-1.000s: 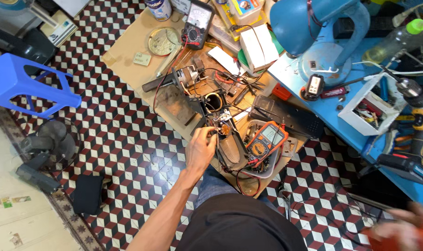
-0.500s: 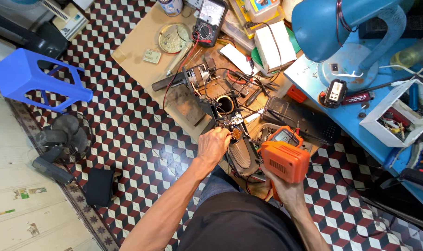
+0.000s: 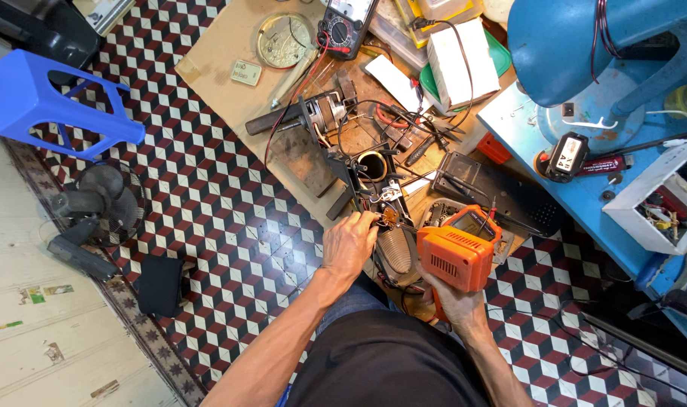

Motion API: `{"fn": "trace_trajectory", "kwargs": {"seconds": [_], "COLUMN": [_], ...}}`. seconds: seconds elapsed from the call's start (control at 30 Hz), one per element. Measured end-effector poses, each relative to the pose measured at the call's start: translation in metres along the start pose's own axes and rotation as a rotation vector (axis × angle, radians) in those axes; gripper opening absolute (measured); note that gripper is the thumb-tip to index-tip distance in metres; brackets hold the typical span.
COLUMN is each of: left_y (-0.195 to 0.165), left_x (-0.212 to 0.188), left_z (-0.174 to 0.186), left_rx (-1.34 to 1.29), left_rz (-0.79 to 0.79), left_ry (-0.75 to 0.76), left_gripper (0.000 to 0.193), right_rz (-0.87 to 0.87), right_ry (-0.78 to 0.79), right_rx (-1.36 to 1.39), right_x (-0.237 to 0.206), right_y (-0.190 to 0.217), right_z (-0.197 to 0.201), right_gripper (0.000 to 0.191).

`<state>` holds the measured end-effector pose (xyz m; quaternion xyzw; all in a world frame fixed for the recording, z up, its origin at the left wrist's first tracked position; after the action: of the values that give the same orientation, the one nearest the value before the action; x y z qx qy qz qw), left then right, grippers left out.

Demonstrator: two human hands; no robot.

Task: The person works on a disassembled handheld vacuum cleaner, using a multimeter to test electrical components and a heat gun to apply heat to the motor area. They repeatedly plug in and unplug the device to test functionality while manipulating internal wiring.

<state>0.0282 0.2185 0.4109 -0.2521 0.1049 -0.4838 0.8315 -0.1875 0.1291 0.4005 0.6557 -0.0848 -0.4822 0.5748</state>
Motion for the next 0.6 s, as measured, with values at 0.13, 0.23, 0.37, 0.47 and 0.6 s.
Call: {"fn": "trace_trajectory", "kwargs": {"seconds": [0.13,0.23,0.37,0.47,0.6], "left_y": [-0.001,-0.003,-0.005,-0.006,-0.002], "left_x": [0.000,0.002,0.002,0.003,0.009], "left_z": [0.001,0.004,0.009,0.012,0.008], "left_rx": [-0.018,-0.047,-0.073,-0.049,-0.036], "left_rz": [0.029,0.056,0.156,0.089,0.019], "left_ry": [0.006,0.005,0.011,-0.060,-0.056], "left_gripper": [0.021,0.020,0.021,0.024,0.014], "right_rz": [0.003,0.002,-0.024,-0.049,-0.051], "right_ry": [-0.007,-0.003,-0.015,-0.017,-0.008], "right_rx": [-0.050,-0.037,-0.078,-0.122,-0.115], "right_x": [0.003,0.003,0.002,0.003,0.008], "right_y": [0.006,0.006,0.000,-0.005,-0.001], "right_z": [0.000,0.000,0.002,0.002,-0.002], "right_gripper": [0.033,0.034,0.035,0.036,0.036]}}
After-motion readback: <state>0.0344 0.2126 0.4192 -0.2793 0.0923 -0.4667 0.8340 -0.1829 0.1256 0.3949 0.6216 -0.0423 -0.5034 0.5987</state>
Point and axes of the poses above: each hand's wrist, its own x-axis towards the middle knuckle, its own z-axis out of the back of the hand, y = z × x, the point moved 1 cm from there along x, towards the middle knuckle, and after that the axes turned 2 degrees about -z, right-handed, at the moved point
